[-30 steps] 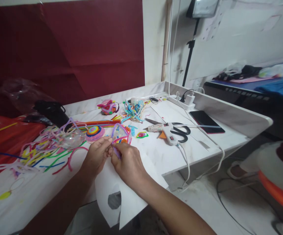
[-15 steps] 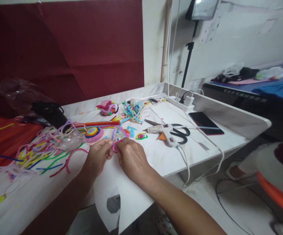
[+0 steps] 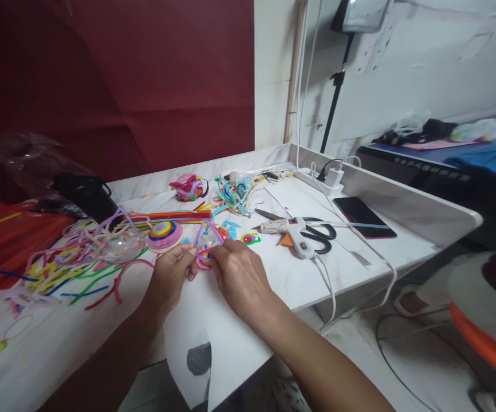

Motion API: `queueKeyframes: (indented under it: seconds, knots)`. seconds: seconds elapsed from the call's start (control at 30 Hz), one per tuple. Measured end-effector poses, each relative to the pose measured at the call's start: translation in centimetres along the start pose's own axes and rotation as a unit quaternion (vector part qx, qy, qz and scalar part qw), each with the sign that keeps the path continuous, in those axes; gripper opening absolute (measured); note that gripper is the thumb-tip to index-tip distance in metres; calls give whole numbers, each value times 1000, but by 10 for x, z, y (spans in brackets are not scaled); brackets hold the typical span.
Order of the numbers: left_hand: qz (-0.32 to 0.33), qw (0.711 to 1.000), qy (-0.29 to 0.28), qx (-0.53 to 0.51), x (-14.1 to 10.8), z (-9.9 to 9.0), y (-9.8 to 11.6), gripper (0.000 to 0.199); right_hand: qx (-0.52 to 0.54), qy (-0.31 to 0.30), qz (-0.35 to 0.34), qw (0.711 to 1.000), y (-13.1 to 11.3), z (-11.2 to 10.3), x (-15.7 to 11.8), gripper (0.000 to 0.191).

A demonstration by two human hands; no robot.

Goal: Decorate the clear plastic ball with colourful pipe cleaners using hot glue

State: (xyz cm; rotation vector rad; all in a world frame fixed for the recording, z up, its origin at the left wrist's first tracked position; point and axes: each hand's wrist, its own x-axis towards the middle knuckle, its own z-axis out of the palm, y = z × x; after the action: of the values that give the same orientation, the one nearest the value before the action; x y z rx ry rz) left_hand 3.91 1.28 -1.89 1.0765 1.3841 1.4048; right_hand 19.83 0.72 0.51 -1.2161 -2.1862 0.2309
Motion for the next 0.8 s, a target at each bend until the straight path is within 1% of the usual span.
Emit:
queueKeyframes:
  seconds: [0.13,0.33,0.43,0.53,0.6,0.67,0.8]
  knots:
    - [5,1000,4,5,1,-1,-3,19,-7,31,-8,999,7,-5,-6,18]
    - [10,1000,3,13,1,-1,-5,19,60,101,-57,991,19,-3,4,17]
    - [12,1000,3,15,1,0,-6,16,71,125,-45,989,25,2,11,15]
    - [11,1000,0,19,2,0,-6,17,69,128,-35,989,30,6,14,13]
    - [11,1000,1,21,2,0,-5,18,53,129,-39,989,31,7,14,12]
    - [14,1000,3,21,3,-1,-5,18,21,131,-61,989,30,8,14,12]
    - [19,1000,-2,15,2,-1,-4,18,-68,110,-149,980,28,7,16,17]
